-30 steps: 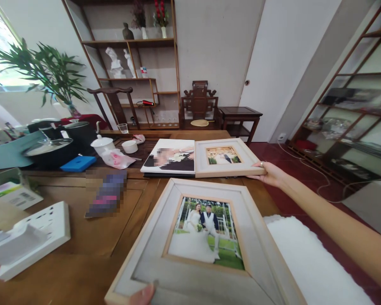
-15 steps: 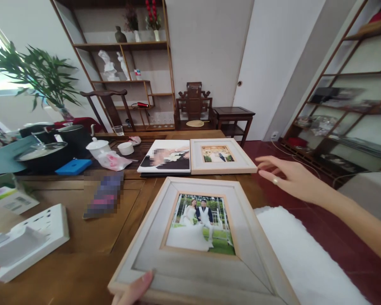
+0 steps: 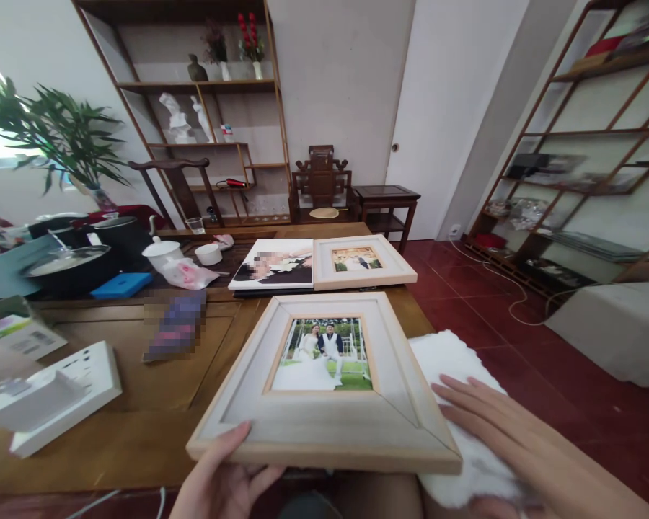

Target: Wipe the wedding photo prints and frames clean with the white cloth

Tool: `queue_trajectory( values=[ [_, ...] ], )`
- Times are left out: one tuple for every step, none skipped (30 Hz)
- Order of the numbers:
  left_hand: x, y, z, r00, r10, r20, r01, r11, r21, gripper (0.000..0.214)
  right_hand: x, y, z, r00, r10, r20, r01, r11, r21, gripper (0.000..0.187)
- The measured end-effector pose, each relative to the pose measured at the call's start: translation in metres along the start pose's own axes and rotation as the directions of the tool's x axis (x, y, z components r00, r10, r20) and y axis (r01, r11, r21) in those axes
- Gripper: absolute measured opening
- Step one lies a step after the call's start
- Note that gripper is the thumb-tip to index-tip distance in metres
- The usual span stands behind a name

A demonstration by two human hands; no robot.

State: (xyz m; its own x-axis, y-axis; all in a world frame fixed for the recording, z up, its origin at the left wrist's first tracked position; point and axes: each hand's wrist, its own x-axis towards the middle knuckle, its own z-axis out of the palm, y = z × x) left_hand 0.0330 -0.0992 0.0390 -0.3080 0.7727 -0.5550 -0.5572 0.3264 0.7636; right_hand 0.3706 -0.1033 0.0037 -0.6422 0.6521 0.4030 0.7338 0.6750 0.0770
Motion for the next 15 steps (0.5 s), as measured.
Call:
queue_trajectory(
  values=[
    [-0.002, 0.001, 0.003, 1.0, 0.001, -0.007, -0.001, 1.0, -0.001, 0.035, 0.0, -0.002, -0.001, 1.0, -0.004, -0.012, 0.004, 1.0, -0.01, 0.069],
    [-0.003, 0.002, 0.005, 1.0, 0.001, -0.011, -0.001, 1.0, -0.007, 0.035, -0.001, -0.003, -0.003, 1.0, -0.003, -0.02, 0.003, 1.0, -0.011, 0.067],
    [-0.004, 0.003, 0.007, 1.0, -0.005, -0.013, 0.005, 1.0, -0.018, 0.035, -0.003, -0.003, -0.005, 1.0, 0.009, -0.024, -0.009, 1.0, -0.006, 0.064],
    [-0.004, 0.003, 0.008, 1.0, -0.013, -0.01, 0.013, 0.999, -0.032, 0.035, -0.006, -0.002, -0.008, 0.999, 0.035, -0.03, -0.035, 0.999, 0.0, 0.062],
    [-0.004, 0.003, 0.009, 1.0, -0.021, -0.004, 0.021, 0.999, -0.045, 0.035, -0.011, 0.002, -0.012, 0.996, 0.078, -0.04, -0.077, 0.997, 0.007, 0.06],
    [-0.004, 0.003, 0.009, 1.0, -0.026, 0.004, 0.026, 0.998, -0.058, 0.035, -0.016, 0.007, -0.017, 0.989, 0.132, -0.061, -0.132, 0.991, 0.008, 0.056],
    [-0.004, 0.003, 0.009, 1.0, -0.019, 0.015, 0.02, 0.998, -0.067, 0.036, -0.022, 0.013, -0.023, 0.975, 0.198, -0.099, -0.199, 0.98, 0.001, 0.05],
    [-0.004, 0.003, 0.009, 1.0, -0.008, 0.02, 0.01, 0.998, -0.069, 0.036, -0.027, 0.019, -0.03, 0.951, 0.27, -0.151, -0.275, 0.961, -0.015, 0.044],
    [-0.004, 0.003, 0.009, 1.0, 0.005, 0.023, -0.003, 0.998, -0.067, 0.036, -0.031, 0.025, -0.038, 0.914, 0.342, -0.217, -0.358, 0.933, -0.039, 0.037],
    [-0.004, 0.003, 0.01, 1.0, 0.016, 0.025, -0.015, 0.998, -0.06, 0.037, -0.034, 0.03, -0.045, 0.868, 0.411, -0.279, -0.443, 0.894, -0.062, 0.031],
    [-0.005, 0.002, 0.011, 0.999, 0.023, 0.026, -0.022, 0.998, -0.05, 0.038, -0.034, 0.032, -0.051, 0.816, 0.471, -0.335, -0.524, 0.848, -0.084, 0.028],
    [-0.005, 0.002, 0.012, 0.999, 0.028, 0.031, -0.027, 0.999, -0.043, 0.04, -0.032, 0.033, -0.056, 0.763, 0.517, -0.388, -0.594, 0.798, -0.105, 0.027],
    [-0.005, 0.002, 0.013, 0.999, 0.03, 0.038, -0.029, 0.999, -0.036, 0.041, -0.027, 0.032, -0.059, 0.717, 0.543, -0.436, -0.644, 0.756, -0.119, 0.028],
    [-0.005, 0.001, 0.015, 0.998, 0.03, 0.048, -0.029, 0.999, -0.029, 0.042, -0.02, 0.029, -0.059, 0.689, 0.534, -0.49, -0.663, 0.738, -0.128, 0.029],
    [-0.005, 0.0, 0.016, 0.998, 0.028, 0.056, -0.027, 0.999, -0.02, 0.043, -0.01, 0.025, -0.058, 0.676, 0.5, -0.541, -0.655, 0.744, -0.13, 0.03]
  ],
)
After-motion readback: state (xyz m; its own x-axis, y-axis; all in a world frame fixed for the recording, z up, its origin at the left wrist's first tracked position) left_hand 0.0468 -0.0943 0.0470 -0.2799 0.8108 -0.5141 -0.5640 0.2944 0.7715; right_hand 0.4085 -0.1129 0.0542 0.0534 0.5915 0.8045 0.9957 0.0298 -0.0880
